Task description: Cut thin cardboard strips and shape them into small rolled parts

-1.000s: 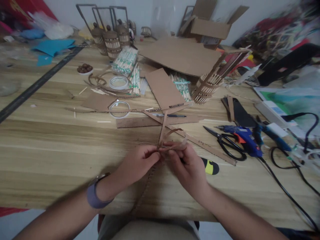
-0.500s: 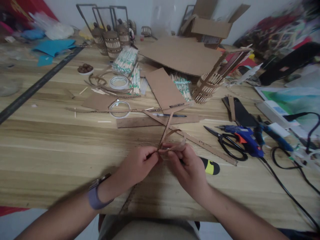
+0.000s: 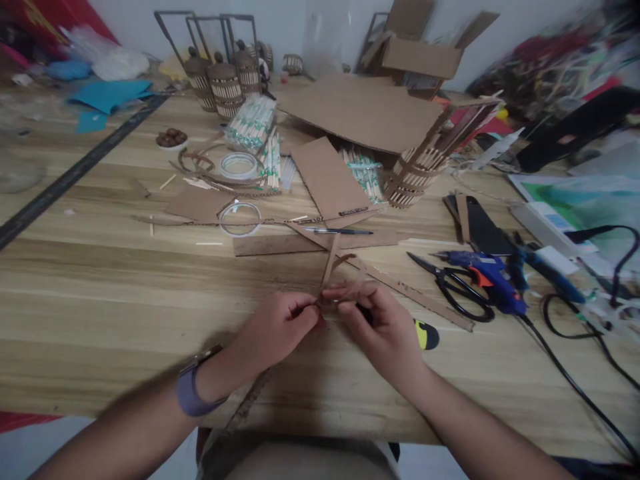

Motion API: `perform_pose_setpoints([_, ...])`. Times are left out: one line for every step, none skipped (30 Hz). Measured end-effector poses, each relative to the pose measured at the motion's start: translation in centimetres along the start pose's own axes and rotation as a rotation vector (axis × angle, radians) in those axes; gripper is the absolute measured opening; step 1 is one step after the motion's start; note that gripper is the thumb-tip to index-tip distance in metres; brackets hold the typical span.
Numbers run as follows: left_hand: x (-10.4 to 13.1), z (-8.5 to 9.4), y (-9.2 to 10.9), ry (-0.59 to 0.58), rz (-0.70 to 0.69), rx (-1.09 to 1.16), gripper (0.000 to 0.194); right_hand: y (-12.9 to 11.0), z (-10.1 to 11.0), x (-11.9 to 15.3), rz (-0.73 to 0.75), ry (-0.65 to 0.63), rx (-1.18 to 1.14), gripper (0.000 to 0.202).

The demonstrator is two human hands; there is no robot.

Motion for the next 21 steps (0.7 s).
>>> perform_pose_setpoints([0.01, -0.02, 0.01, -0.002, -0.007, 0.007, 0.025, -0.28, 0.08, 0.05, 0.093, -0.003, 0.098, 0.005])
perform_pose_setpoints([0.03, -0.04, 0.04, -0.003, -0.017, 0.008, 0.025, -0.51, 0.11, 0.10, 0.175, -0.007, 0.177, 0.006])
perform_pose_setpoints([0.06, -0.05, 0.08, 0.000, -0.026, 0.006, 0.026, -0.66, 0.12, 0.15, 0.236, -0.007, 0.229, 0.007])
perform_pose_setpoints([0.09, -0.06, 0.11, 0.003, -0.034, 0.003, 0.026, -0.72, 0.12, 0.18, 0.272, 0.000, 0.254, 0.007])
perform_pose_setpoints([0.12, -0.07, 0.14, 0.004, -0.040, 0.001, 0.027, -0.71, 0.11, 0.20, 0.284, 0.011, 0.262, 0.006])
perform_pose_setpoints([0.15, -0.08, 0.15, 0.005, -0.041, 0.001, 0.027, -0.65, 0.10, 0.22, 0.281, 0.024, 0.262, 0.007])
perform_pose_setpoints([0.18, -0.08, 0.16, 0.007, -0.042, 0.004, 0.027, -0.56, 0.08, 0.24, 0.272, 0.033, 0.259, 0.008])
perform_pose_setpoints([0.19, -0.08, 0.17, 0.008, -0.044, 0.010, 0.027, -0.48, 0.05, 0.27, 0.265, 0.037, 0.256, 0.009])
perform_pose_setpoints([0.21, -0.07, 0.18, 0.009, -0.048, 0.014, 0.026, -0.43, 0.02, 0.30, 0.265, 0.039, 0.253, 0.009])
perform_pose_setpoints([0.21, -0.06, 0.18, 0.014, -0.052, 0.015, 0.027, -0.42, -0.01, 0.34, 0.274, 0.040, 0.256, 0.009])
perform_pose_setpoints([0.21, -0.04, 0.18, 0.021, -0.055, 0.014, 0.027, -0.45, -0.04, 0.38, 0.290, 0.041, 0.264, 0.009])
perform_pose_setpoints([0.21, -0.02, 0.19, 0.030, -0.059, 0.013, 0.026, -0.51, -0.05, 0.42, 0.312, 0.042, 0.277, 0.009])
perform_pose_setpoints([0.21, 0.00, 0.21, 0.040, -0.065, 0.013, 0.026, -0.59, -0.07, 0.45, 0.333, 0.044, 0.294, 0.008])
perform_pose_setpoints([0.21, 0.01, 0.23, 0.051, -0.070, 0.018, 0.025, -0.67, -0.09, 0.48, 0.353, 0.047, 0.315, 0.008])
perform_pose_setpoints([0.22, 0.01, 0.26, 0.057, -0.077, 0.030, 0.024, -0.76, -0.12, 0.50, 0.372, 0.049, 0.336, 0.008])
perform_pose_setpoints([0.23, -0.01, 0.30, 0.059, -0.084, 0.046, 0.023, -0.82, -0.16, 0.52, 0.387, 0.049, 0.354, 0.008])
perform_pose_setpoints([0.25, -0.04, 0.34, 0.059, -0.090, 0.061, 0.023, -0.88, -0.21, 0.54, 0.401, 0.048, 0.368, 0.008])
perform_pose_setpoints([0.27, -0.07, 0.36, 0.057, -0.093, 0.072, 0.024, -0.91, -0.27, 0.56, 0.411, 0.045, 0.377, 0.009])
perform_pose_setpoints([0.29, -0.10, 0.37, 0.054, -0.091, 0.079, 0.026, -0.91, -0.35, 0.58, 0.416, 0.040, 0.382, 0.010])
perform_pose_setpoints([0.32, -0.12, 0.38, 0.055, -0.088, 0.083, 0.027, -0.90, -0.44, 0.61, 0.417, 0.033, 0.380, 0.010])
perform_pose_setpoints([0.35, -0.14, 0.38, 0.058, -0.085, 0.084, 0.027, -0.87, -0.54, 0.64, 0.414, 0.028, 0.376, 0.011])
Point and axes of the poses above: each hand's wrist, its own x-axis away from the middle knuckle, its own z-axis out of the back of the hand, y = z × x, the point moved 2 cm from there along -x, towards the middle knuckle, and after that the axes turned 5 degrees about y, right-handed, at the moved point
